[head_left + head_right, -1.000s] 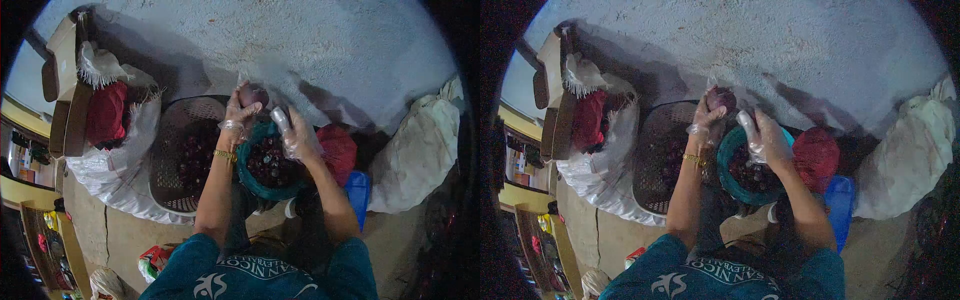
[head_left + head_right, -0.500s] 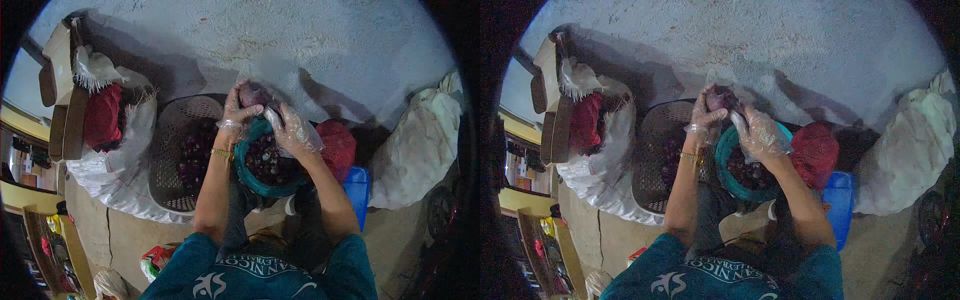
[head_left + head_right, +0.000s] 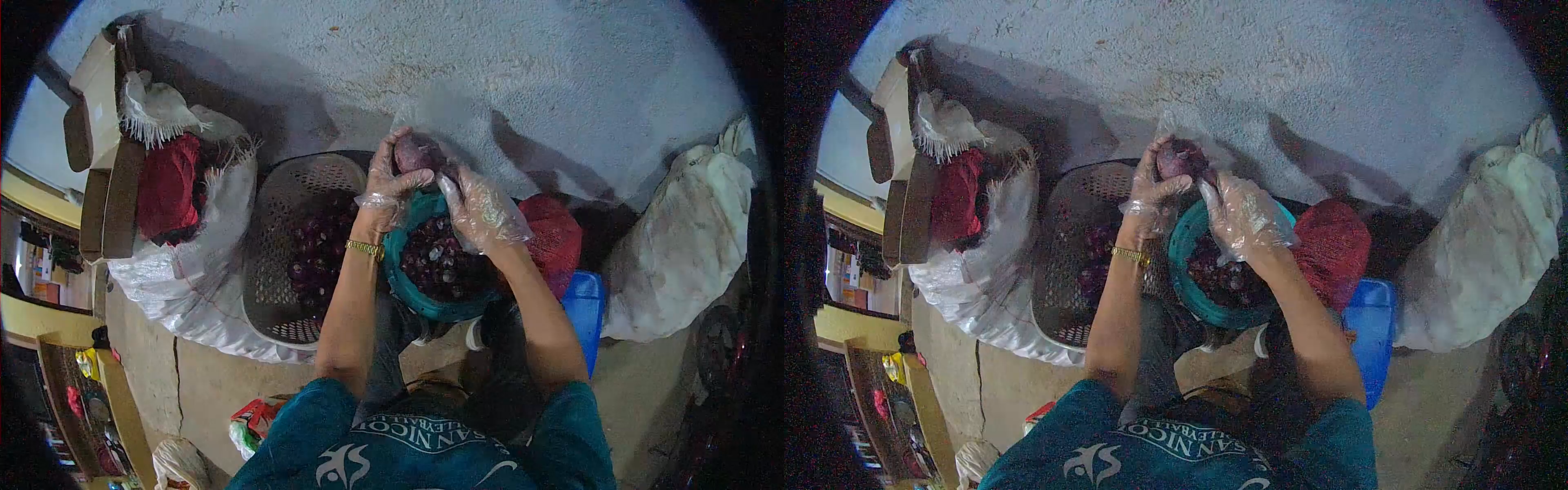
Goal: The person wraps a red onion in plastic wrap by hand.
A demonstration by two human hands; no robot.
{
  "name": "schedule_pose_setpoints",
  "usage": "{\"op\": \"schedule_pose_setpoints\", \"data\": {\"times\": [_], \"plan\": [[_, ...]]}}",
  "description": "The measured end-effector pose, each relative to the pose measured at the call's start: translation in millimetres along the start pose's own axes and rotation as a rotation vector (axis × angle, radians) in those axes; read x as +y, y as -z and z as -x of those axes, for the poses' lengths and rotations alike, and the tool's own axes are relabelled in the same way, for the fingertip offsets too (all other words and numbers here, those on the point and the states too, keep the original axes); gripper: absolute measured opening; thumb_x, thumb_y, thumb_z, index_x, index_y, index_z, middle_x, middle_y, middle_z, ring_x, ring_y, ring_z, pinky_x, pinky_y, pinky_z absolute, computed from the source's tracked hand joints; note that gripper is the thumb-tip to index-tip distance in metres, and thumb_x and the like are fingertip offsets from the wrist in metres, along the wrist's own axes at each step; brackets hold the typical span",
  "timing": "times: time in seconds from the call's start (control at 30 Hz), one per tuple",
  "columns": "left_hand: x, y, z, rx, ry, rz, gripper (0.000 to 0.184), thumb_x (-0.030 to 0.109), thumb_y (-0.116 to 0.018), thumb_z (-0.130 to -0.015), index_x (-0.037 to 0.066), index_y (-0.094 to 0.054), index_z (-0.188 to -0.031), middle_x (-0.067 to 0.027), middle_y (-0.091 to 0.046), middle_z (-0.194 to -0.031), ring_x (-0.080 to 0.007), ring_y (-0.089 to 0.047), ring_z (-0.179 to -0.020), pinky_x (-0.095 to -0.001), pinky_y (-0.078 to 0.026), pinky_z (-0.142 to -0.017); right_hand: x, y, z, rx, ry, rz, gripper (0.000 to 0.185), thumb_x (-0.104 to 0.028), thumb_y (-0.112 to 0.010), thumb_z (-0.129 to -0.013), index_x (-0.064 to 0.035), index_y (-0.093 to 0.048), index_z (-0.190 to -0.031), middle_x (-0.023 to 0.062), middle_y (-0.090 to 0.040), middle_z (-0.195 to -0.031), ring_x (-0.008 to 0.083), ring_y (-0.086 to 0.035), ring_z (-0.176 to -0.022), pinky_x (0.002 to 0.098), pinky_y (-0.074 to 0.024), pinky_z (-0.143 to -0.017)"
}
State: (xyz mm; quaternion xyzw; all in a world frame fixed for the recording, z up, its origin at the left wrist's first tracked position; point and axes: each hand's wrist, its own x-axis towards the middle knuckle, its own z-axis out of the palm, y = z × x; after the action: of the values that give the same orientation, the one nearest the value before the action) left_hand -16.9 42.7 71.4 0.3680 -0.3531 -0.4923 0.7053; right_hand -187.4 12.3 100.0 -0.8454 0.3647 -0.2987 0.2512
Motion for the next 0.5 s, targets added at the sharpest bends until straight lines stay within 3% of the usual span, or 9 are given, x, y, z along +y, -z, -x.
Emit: {"op": "schedule_pose_setpoints", "data": {"times": [0.5], "plan": [[0.6,3.0,0.2,-0.008,-0.008,-0.028,0.072,-0.005,-0.077,-0.065,0.006,-0.044,-0.129,-0.0062,-0.051,-0.118,-0.0165,-0.054,-0.100,-0.0278,-0.052,-0.081,6.8,-4.4,1.9,-0.045,0.022,0.061,0.029,-0.027,-0.047,-0.093,0.0006,-0.056,-0.098,0.0270,-0.061,-0.080,0.0450,-0.059,-0.075,0.0511,-0.0443,-0.063]]}}
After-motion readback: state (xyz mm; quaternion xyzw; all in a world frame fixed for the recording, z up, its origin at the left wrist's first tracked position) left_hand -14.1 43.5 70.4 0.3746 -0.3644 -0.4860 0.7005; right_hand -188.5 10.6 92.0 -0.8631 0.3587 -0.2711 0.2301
